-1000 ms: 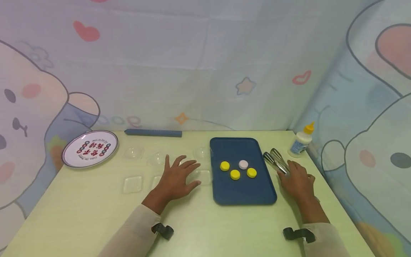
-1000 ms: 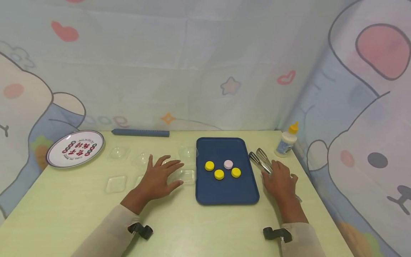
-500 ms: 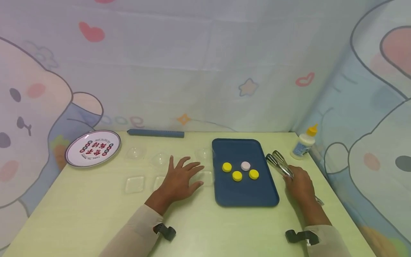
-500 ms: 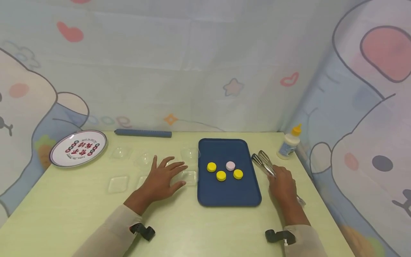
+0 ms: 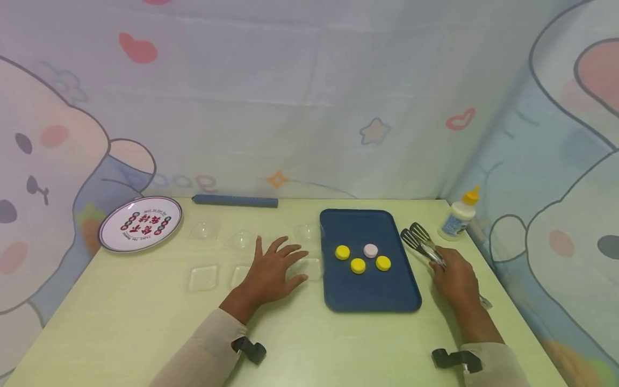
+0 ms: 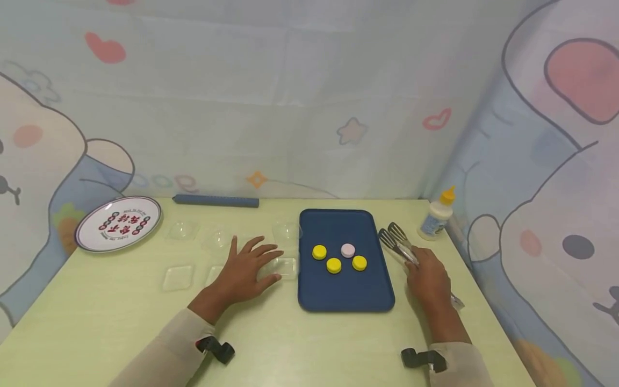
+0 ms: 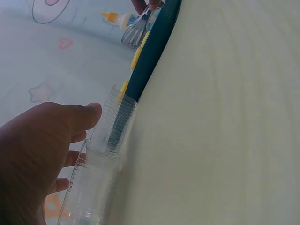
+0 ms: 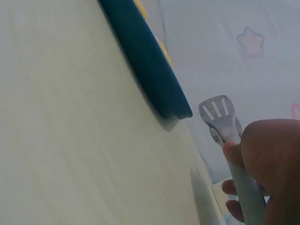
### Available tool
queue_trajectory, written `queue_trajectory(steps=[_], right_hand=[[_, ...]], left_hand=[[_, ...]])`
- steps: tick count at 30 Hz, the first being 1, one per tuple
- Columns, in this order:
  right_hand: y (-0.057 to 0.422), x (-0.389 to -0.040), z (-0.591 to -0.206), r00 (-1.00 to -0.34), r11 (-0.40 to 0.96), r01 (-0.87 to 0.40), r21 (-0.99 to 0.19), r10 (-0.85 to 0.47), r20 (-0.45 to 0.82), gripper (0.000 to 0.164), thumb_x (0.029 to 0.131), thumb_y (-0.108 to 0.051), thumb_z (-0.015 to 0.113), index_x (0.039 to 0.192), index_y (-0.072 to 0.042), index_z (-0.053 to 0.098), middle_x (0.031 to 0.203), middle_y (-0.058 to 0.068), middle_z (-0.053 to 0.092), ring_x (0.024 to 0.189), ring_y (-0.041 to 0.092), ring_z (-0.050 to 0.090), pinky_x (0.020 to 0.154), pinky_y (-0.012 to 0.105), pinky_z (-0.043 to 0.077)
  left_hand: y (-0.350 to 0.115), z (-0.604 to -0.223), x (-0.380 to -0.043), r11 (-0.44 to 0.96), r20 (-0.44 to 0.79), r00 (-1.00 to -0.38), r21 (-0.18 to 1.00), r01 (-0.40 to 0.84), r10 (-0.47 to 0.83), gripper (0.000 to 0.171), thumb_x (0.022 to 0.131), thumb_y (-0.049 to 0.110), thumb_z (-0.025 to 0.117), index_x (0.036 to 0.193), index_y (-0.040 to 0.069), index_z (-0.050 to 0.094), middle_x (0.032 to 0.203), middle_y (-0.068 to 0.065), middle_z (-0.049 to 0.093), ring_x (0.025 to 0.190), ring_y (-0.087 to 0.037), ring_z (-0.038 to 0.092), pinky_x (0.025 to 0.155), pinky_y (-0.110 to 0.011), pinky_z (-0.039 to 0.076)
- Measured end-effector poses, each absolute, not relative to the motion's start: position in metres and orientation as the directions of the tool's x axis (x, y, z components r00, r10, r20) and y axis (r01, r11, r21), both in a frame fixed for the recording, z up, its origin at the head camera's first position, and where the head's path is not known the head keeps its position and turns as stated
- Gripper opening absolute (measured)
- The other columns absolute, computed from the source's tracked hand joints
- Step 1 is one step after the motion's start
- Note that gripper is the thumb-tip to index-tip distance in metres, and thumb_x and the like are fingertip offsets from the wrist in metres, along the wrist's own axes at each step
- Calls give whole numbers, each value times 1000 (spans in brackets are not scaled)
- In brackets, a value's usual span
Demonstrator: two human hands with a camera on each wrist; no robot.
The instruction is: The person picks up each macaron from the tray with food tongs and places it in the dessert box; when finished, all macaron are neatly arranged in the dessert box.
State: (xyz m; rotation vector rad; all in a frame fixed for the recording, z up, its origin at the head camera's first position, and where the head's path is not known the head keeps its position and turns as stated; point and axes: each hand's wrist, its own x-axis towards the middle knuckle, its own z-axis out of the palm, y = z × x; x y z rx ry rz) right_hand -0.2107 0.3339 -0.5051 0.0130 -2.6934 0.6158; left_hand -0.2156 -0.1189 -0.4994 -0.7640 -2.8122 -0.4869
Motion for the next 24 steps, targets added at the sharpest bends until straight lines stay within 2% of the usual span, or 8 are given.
queue_trajectory(steps=[4,8,17,24], right_hand=[[332,-208,-504,-889,901,-147,-409,61,454,42,99,-7,75,140,1,67,132,28,71,118,58,69,87,73,55],[331,-210,-505,-846,893,-217,-394,30,533,42,96,-4,79,136,2,69,128,27,73,116,56,71,87,71,56],[330,-209,-510,-779,862,-367,-350,-79,622,38,90,-5,83,127,2,74,119,24,78,108,49,75,87,66,58],[334,-214,-515,-718,842,-454,-290,-153,679,38,83,-8,90,119,-2,79,111,17,81,102,42,79,84,55,57]], left_hand=[[-118,-499,-216,814,250,-852,266,517,459,55,103,52,69,153,28,63,158,0,64,161,-37,42,125,-89,12],[-117,-498,-215,813,255,-853,271,515,455,54,103,51,69,152,28,64,157,0,64,160,-37,42,124,-89,13],[-115,-499,-215,808,277,-853,289,513,442,49,103,46,72,148,27,68,153,-3,66,158,-42,42,125,-88,16],[-115,-499,-215,808,279,-857,302,506,433,49,102,45,73,148,27,68,153,-5,67,158,-43,41,126,-86,16]])
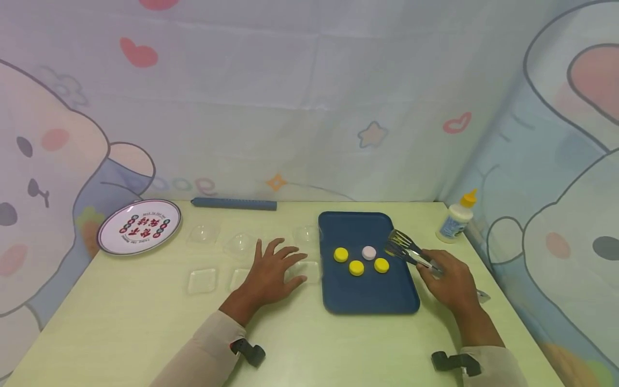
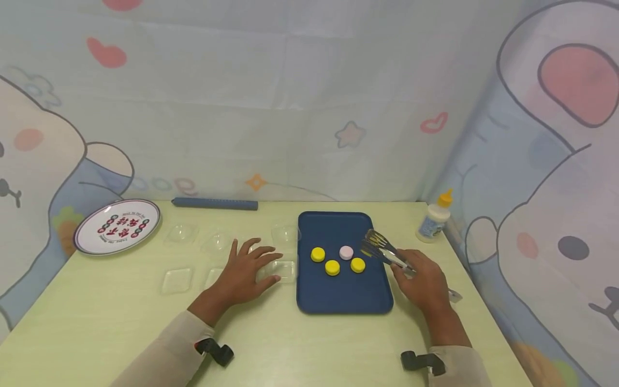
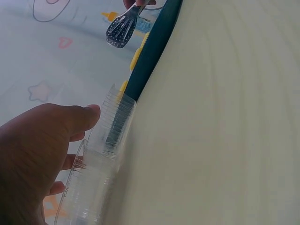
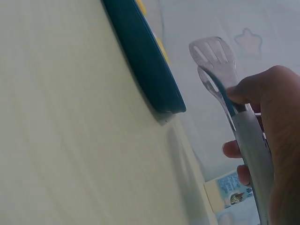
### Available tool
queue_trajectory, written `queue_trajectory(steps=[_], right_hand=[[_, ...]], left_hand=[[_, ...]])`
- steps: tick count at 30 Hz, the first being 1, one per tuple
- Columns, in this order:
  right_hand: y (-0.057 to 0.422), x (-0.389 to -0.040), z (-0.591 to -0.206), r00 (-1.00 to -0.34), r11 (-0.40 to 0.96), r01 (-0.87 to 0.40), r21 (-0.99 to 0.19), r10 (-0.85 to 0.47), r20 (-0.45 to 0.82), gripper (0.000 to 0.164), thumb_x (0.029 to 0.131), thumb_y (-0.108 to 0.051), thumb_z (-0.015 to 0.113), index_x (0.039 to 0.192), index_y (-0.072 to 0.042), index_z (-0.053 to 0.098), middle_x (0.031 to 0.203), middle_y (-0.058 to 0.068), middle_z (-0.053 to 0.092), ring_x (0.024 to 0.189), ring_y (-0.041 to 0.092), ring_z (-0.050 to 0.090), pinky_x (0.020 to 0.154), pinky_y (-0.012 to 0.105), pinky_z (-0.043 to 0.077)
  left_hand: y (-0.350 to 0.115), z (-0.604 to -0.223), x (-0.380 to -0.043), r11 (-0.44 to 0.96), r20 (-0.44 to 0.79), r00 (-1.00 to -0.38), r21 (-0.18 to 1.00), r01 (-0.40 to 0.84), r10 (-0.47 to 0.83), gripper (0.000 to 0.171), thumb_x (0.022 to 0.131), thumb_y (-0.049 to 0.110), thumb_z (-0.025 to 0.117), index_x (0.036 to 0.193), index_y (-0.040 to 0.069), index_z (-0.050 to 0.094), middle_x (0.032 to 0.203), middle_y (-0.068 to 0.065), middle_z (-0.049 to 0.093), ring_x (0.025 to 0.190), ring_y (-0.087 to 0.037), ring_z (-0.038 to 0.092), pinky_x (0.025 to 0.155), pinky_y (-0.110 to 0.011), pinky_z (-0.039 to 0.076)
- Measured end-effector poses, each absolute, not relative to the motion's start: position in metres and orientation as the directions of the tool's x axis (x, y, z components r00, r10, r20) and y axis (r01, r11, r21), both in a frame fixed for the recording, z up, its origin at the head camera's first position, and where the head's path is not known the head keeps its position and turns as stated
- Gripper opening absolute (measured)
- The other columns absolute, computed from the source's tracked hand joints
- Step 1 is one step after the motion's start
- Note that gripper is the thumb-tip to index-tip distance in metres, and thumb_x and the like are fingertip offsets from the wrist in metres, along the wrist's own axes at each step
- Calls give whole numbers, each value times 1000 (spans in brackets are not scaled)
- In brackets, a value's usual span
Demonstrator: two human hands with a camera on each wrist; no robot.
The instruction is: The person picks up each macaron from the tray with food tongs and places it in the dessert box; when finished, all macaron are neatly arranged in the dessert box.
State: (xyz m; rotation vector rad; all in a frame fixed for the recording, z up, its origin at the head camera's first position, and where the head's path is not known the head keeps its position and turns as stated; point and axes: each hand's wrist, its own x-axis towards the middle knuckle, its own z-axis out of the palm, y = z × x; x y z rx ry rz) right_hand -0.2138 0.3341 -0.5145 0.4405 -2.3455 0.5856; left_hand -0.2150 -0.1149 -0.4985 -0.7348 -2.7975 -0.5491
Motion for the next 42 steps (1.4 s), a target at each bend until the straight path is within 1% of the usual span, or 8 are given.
queue_trajectory(steps=[3,8,16,23,30,33,37,42], right_hand=[[335,-213,-514,-710,837,-471,-281,-170,683,39,80,-8,92,117,-2,80,110,17,82,99,41,79,83,54,56],[337,-210,-510,-708,838,-480,-260,-195,679,39,77,-11,94,112,-2,81,104,15,83,93,40,80,78,57,59],[338,-208,-508,-758,857,-452,-250,-221,614,38,78,-18,93,112,-5,83,102,14,84,90,38,80,73,57,60],[339,-209,-510,-757,853,-463,-242,-238,609,39,77,-19,94,112,-5,83,103,14,84,90,37,80,74,57,60],[339,-208,-510,-764,854,-467,-228,-261,590,38,77,-20,95,110,-7,82,102,11,83,85,33,79,70,52,59],[338,-207,-508,-781,861,-455,-226,-264,567,37,79,-22,95,111,-8,82,103,10,84,86,33,79,71,52,59],[337,-206,-506,-805,872,-434,-227,-262,533,36,82,-24,94,111,-7,83,105,11,84,91,36,80,74,56,61],[337,-205,-505,-827,878,-417,-234,-260,498,36,83,-25,93,112,-7,83,107,12,84,95,38,80,78,59,62]], left_hand=[[-115,-500,-215,808,287,-855,297,508,432,50,101,45,74,148,27,68,152,-4,68,158,-42,43,126,-86,16],[-116,-502,-217,806,293,-851,294,513,435,54,101,48,75,150,27,67,150,-2,69,158,-41,43,126,-86,14],[-117,-503,-216,806,294,-856,308,505,424,56,99,47,77,150,25,66,149,-2,69,157,-43,44,124,-87,17],[-117,-503,-217,816,280,-863,298,495,421,57,100,49,75,151,26,65,150,-1,69,158,-42,43,126,-86,16],[-116,-502,-217,819,277,-864,294,493,421,58,99,48,76,151,26,65,150,-2,69,157,-42,43,125,-87,16],[-116,-502,-217,818,279,-863,295,494,421,57,100,48,76,151,26,65,150,-2,69,157,-42,44,125,-87,16],[-117,-502,-217,820,267,-868,298,488,419,58,100,49,75,152,26,64,151,-2,68,158,-41,43,126,-86,15],[-116,-500,-216,819,271,-866,299,490,420,57,100,48,76,151,25,65,151,-2,68,157,-42,44,125,-86,18]])
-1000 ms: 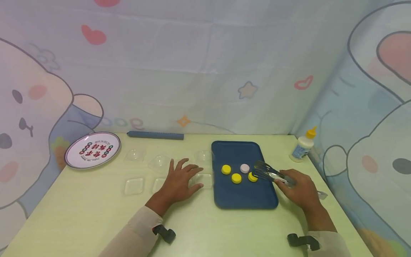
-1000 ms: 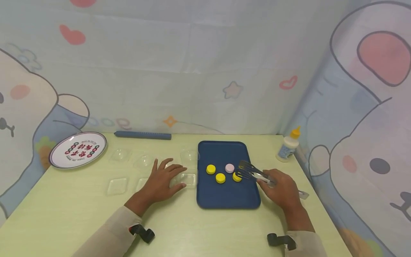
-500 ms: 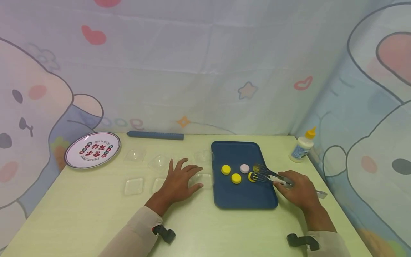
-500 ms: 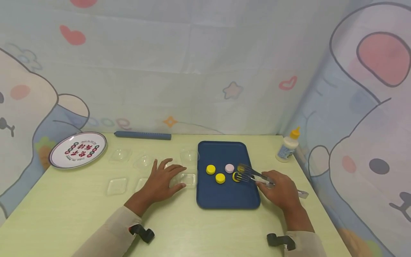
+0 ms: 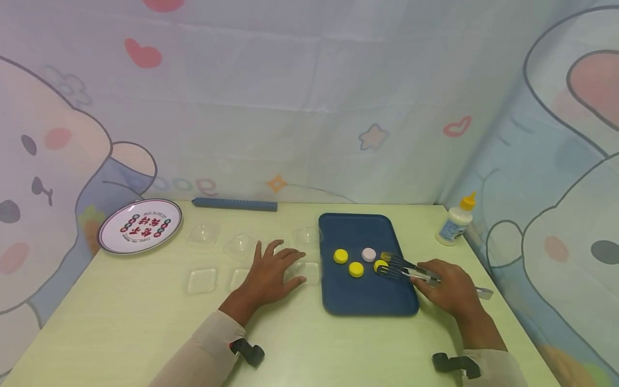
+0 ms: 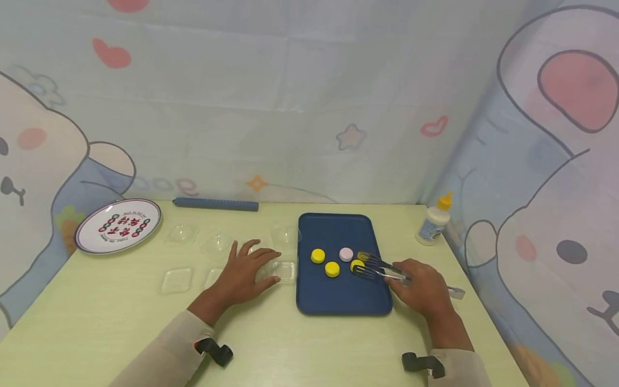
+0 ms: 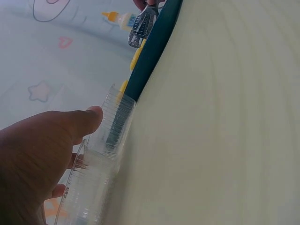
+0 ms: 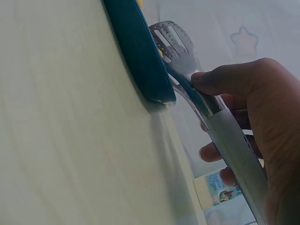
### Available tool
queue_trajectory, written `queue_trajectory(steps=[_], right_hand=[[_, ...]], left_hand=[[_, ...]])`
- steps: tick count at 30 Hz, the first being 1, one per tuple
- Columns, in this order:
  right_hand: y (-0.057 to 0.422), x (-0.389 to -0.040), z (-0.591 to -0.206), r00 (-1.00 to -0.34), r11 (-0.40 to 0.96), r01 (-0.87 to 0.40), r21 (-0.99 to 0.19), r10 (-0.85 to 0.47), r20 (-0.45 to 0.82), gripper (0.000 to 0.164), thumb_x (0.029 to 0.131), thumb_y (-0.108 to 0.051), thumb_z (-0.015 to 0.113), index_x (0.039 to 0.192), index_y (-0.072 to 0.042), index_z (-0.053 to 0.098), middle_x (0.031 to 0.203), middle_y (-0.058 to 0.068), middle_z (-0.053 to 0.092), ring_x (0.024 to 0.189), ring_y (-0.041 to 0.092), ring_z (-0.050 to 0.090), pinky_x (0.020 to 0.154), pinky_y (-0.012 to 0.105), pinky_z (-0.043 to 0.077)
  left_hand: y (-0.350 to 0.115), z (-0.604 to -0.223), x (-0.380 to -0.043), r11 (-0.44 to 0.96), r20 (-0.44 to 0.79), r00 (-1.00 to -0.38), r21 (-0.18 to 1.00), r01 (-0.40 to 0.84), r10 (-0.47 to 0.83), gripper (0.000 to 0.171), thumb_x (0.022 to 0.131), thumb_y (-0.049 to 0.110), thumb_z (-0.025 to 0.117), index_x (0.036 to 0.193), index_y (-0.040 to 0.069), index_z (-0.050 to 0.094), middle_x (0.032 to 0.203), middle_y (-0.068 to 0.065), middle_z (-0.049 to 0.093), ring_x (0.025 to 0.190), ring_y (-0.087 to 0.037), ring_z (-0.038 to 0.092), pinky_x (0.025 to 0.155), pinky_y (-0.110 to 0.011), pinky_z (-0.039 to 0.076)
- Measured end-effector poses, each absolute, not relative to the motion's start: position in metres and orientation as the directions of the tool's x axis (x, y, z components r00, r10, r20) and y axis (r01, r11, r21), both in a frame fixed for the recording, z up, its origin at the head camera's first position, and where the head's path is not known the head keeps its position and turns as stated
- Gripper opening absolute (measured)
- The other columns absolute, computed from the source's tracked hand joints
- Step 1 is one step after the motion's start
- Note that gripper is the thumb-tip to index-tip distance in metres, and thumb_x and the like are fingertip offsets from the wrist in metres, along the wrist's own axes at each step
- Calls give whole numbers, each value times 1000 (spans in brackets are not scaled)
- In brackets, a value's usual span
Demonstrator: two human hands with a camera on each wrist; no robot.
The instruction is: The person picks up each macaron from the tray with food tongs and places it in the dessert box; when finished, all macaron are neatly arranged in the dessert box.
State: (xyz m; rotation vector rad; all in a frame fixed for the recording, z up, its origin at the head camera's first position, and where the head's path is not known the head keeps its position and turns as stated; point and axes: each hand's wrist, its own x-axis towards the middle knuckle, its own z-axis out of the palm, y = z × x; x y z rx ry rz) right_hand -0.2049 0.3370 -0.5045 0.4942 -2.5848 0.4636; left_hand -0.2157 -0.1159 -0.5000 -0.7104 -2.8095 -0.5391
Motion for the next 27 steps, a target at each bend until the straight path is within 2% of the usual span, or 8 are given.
queue_trajectory(steps=[10,14,19,27], right_hand=[[335,-204,-500,-856,889,-385,-248,-243,457,35,85,-27,92,114,-8,84,108,14,84,95,41,80,78,60,62],[333,-203,-498,-856,898,-371,-237,-232,462,35,85,-28,92,114,-10,84,98,16,84,83,39,79,70,57,60],[332,-203,-501,-819,885,-411,-218,-253,516,36,81,-27,94,112,-11,85,86,12,82,67,27,71,60,48,55],[327,-203,-499,-788,876,-433,-212,-254,561,39,79,-24,95,113,-9,85,90,15,83,73,35,76,63,53,58]], left_hand=[[-116,-500,-216,821,259,-871,303,485,418,57,101,49,75,152,25,64,152,-1,68,158,-41,43,125,-86,17],[-117,-501,-217,821,249,-872,305,483,421,58,101,50,74,153,26,63,152,-1,67,158,-41,43,126,-86,17],[-118,-502,-218,818,254,-868,301,490,426,58,101,50,74,153,26,63,152,-1,68,156,-42,44,125,-86,17],[-117,-503,-218,815,264,-868,311,490,421,57,101,47,76,152,25,64,150,-2,69,154,-43,45,125,-86,18]])
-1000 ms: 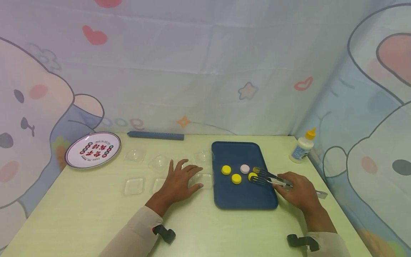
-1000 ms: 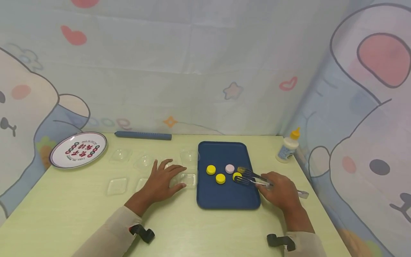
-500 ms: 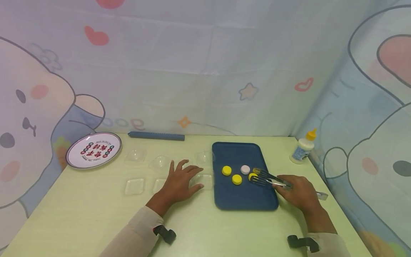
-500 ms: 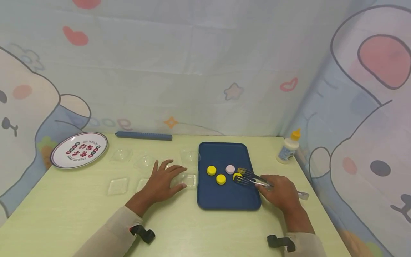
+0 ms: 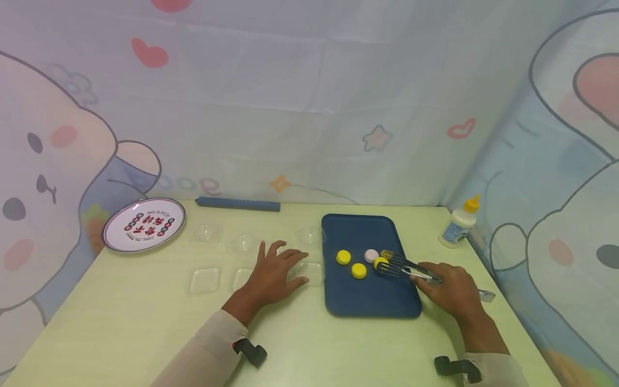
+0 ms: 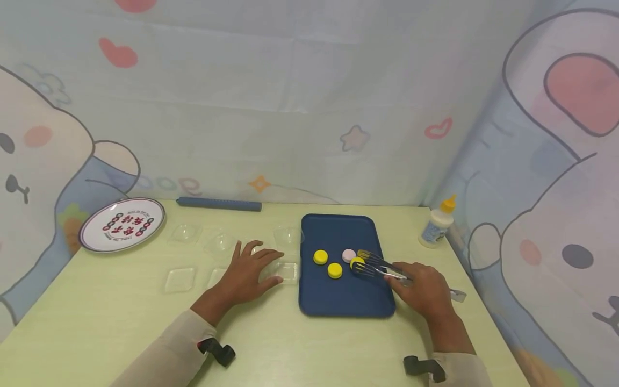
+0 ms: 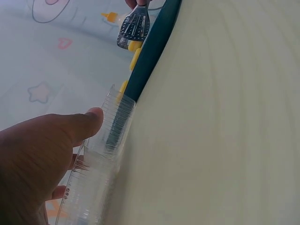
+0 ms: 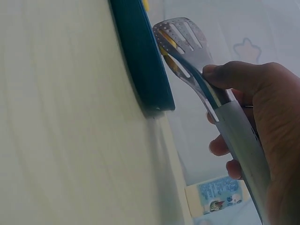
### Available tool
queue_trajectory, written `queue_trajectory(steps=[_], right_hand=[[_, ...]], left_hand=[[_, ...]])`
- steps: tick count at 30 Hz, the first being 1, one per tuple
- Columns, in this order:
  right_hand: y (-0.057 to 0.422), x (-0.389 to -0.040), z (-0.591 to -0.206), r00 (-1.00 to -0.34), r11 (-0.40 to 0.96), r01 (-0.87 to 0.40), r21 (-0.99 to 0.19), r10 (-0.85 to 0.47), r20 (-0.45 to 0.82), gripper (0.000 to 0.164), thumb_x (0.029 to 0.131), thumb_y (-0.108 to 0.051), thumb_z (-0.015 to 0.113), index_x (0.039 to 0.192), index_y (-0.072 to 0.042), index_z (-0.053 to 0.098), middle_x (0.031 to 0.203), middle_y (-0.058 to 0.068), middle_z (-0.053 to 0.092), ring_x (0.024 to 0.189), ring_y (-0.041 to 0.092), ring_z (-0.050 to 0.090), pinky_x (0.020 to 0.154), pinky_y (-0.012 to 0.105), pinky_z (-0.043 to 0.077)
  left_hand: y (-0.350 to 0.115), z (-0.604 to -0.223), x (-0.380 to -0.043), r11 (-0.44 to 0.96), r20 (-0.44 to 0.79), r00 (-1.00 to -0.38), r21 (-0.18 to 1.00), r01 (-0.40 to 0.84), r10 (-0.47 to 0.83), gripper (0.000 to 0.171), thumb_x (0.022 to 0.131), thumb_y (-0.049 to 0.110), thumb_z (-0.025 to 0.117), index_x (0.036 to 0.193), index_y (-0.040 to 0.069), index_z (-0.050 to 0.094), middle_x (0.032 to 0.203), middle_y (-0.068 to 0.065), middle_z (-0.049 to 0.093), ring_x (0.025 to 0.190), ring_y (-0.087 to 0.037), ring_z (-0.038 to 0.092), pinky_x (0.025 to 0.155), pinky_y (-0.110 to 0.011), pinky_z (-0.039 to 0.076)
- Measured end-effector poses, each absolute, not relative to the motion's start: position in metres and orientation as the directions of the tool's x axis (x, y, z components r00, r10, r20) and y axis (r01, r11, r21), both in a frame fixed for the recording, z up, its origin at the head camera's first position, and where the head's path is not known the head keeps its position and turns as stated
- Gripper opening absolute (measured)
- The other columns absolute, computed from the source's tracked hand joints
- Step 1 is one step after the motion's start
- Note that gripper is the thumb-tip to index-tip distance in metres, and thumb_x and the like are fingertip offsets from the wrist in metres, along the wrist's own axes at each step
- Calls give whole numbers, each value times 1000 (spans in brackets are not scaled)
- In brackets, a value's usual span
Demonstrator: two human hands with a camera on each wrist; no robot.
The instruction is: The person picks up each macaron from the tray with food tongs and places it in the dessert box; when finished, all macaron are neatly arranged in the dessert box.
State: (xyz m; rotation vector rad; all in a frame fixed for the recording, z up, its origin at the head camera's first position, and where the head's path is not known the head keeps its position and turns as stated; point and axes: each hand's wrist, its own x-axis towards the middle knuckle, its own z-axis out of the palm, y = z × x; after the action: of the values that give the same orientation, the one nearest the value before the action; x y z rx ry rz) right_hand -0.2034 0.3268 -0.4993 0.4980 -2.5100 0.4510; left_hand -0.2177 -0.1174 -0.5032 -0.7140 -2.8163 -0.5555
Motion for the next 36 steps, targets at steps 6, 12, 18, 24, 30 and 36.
queue_trajectory(steps=[6,12,18,24,30,36], right_hand=[[319,-201,-497,-779,872,-448,-195,-274,564,38,80,-26,95,114,-12,85,88,12,82,66,24,69,58,44,53],[309,-203,-491,-757,866,-472,-166,-302,579,38,80,-25,95,114,-13,84,83,9,80,63,16,60,55,39,49],[295,-203,-486,-741,856,-496,-142,-332,584,39,80,-26,95,115,-13,84,86,10,81,66,19,65,57,42,52],[282,-204,-482,-743,855,-501,-131,-348,572,38,81,-28,95,115,-13,84,82,8,78,63,12,55,56,37,48],[272,-205,-479,-775,864,-481,-146,-341,532,39,85,-30,94,118,-13,84,85,7,79,66,13,58,59,38,51],[260,-205,-476,-790,863,-480,-158,-346,506,39,87,-32,92,121,-13,84,93,9,83,73,21,71,64,44,58]], left_hand=[[-116,-504,-215,811,269,-867,318,491,419,55,101,45,76,151,24,65,149,-2,70,152,-43,46,125,-86,19],[-115,-505,-215,812,271,-867,314,491,419,55,101,45,76,151,24,65,149,-2,70,151,-42,47,125,-86,19],[-115,-503,-215,817,260,-872,315,483,415,55,101,45,75,151,25,65,149,-1,70,151,-41,47,126,-85,18],[-115,-501,-216,814,273,-864,304,495,424,54,101,45,75,151,25,65,148,-1,70,149,-40,49,125,-86,20],[-115,-499,-217,817,267,-865,299,494,425,55,102,46,75,152,25,64,149,-1,70,148,-40,50,125,-86,20],[-115,-501,-218,822,250,-873,303,482,419,57,101,49,75,152,26,64,151,-1,69,149,-39,49,126,-85,18]])
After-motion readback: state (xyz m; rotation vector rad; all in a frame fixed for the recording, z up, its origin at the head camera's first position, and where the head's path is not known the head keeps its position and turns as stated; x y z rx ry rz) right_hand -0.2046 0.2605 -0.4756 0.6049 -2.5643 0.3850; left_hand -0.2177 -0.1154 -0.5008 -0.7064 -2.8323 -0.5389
